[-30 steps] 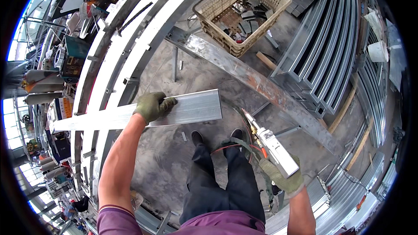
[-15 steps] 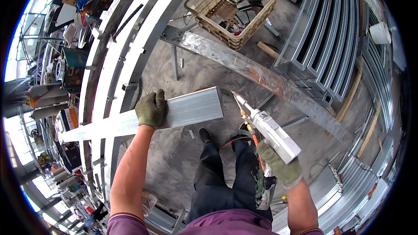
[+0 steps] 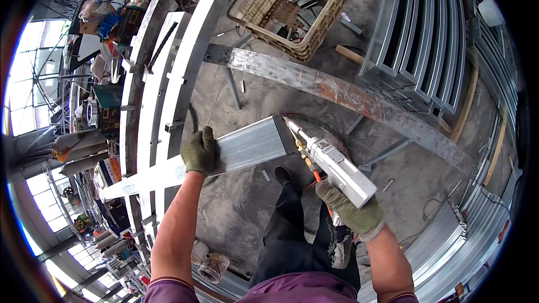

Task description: The person welds aluminum frame pieces together using a handheld welding torch. They position the pieces, apply welds at the joints, and then move the completed frame aside.

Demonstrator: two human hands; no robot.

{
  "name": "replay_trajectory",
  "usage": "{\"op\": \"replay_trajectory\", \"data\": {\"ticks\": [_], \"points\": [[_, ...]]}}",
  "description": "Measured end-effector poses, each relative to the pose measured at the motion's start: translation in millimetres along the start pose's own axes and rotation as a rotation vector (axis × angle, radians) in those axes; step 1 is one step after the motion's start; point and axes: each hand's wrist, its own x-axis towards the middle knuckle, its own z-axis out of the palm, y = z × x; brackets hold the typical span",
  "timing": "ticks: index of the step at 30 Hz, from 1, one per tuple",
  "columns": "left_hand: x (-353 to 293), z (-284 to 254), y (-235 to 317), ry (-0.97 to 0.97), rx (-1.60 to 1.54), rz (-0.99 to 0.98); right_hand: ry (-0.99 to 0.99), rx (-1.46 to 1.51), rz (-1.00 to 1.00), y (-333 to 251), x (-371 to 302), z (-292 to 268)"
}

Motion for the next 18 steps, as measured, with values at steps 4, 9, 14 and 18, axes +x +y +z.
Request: {"op": "replay_trajectory", "data": {"ticks": [4,9,14,18], "points": [[-4,-4,2,0.032,-0.009,0.023,-0.032,0.015,-0.044,0,7,3],[3,-2,10,-0.015,-0.051,0.032,-0.002,-0.093,0.162,8,0,2],[8,-14,7,-0.037,-0.052,-0.008,0.230,0.049,0.006,19,10,18],[-5,-30,0,-0.071,-0.092,-0.042,0.134,-0.020,-0.036,-40,9,78]]}}
